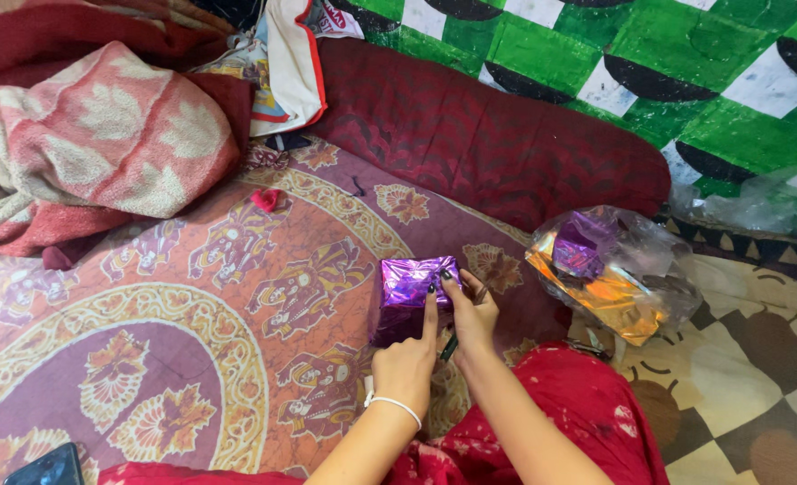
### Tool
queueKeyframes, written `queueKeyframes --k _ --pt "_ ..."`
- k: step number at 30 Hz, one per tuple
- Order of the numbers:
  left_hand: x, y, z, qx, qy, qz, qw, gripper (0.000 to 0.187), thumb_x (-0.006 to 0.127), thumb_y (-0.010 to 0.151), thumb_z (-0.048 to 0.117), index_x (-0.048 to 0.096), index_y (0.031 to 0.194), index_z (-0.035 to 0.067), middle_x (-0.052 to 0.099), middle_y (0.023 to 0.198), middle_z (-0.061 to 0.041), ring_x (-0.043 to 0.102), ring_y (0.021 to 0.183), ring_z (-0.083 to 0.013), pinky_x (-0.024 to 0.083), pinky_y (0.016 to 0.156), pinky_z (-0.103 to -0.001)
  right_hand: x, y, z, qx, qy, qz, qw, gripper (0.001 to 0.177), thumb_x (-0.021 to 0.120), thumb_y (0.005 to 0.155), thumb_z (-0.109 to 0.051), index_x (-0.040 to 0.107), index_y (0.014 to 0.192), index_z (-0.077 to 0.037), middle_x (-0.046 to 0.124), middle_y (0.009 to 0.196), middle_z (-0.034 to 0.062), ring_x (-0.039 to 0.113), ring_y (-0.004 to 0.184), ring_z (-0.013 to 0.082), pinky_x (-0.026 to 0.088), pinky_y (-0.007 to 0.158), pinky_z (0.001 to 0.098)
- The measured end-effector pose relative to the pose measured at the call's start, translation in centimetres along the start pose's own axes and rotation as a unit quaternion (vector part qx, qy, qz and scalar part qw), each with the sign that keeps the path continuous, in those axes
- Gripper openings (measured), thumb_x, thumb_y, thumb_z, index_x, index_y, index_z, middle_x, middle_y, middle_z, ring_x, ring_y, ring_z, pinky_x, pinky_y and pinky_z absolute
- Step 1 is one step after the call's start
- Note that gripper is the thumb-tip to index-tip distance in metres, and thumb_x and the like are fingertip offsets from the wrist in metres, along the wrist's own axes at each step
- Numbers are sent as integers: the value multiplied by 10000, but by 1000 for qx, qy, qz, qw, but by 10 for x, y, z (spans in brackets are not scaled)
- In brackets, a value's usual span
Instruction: The person wraps a small rectangular box with purple metallic paper, folding edges and securing them with clear tape. They repeatedly apply tape to the seams and corners, then inspect the finished package.
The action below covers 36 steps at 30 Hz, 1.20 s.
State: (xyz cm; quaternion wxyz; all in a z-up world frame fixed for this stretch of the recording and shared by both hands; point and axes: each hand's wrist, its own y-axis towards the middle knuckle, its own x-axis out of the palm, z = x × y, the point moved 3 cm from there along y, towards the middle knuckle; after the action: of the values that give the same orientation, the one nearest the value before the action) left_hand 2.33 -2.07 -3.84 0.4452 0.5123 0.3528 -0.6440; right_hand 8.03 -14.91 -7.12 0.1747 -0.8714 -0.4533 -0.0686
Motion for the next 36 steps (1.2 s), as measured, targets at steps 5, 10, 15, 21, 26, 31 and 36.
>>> queueKeyframes --k 5,10,15,21,26,31,36 --pt "2 0 3 16 20 0 1000 959 630 859 97 84 1645 146 726 746 -135 736 620 -299 602 553 -431 -11 7 2 -3 3 6 1000 255 740 868 -119 765 1101 -17 763 979 41 682 839 102 539 769 267" --pt "5 0 2 13 11 14 1000 911 623 904 142 83 1638 157 729 725 -136 737 616 -310 602 549 -442 -14 15 6 -40 -46 26 998 229 755 871 -149 780 1042 1 752 923 36 663 792 96 528 726 256" --pt "12 5 2 0 13 2 1000 921 609 925 163 19 1631 128 740 756 -152 739 628 -314 602 530 -462 -19 19 -9 84 -127 64 986 338 641 970 -327 809 1055 -47 672 804 107 526 543 184 403 472 322" --pt "21 -2 -4 -13 19 1 1000 978 597 895 78 -34 1641 132 745 771 -151 743 638 -305 601 539 -459 -4 10 -28 14 -170 -92 981 354 809 831 -292 732 1129 -116 761 817 -12 653 569 47 479 452 243" --pt "21 -2 -6 -5 12 19 1000 987 606 870 70 1 1642 174 744 766 -155 740 641 -312 605 561 -453 -4 12 -21 16 -214 -84 973 364 837 819 -285 787 1112 -75 696 723 5 546 500 78 378 404 268" --pt "11 -3 -6 2 -12 4 1000 972 594 894 62 -15 1643 176 734 776 -188 738 662 -352 602 586 -486 -15 25 -21 69 -144 -86 983 412 674 941 -372 757 1182 -49 677 745 21 547 486 103 409 424 280" --pt "-21 -29 -20 44 -91 -54 993 1154 647 779 4 -87 1644 219 742 840 -156 722 768 -383 572 669 -526 -35 21 -21 18 -152 -138 979 517 631 965 -365 601 1449 -184 703 1258 -55 449 665 81 503 597 240"
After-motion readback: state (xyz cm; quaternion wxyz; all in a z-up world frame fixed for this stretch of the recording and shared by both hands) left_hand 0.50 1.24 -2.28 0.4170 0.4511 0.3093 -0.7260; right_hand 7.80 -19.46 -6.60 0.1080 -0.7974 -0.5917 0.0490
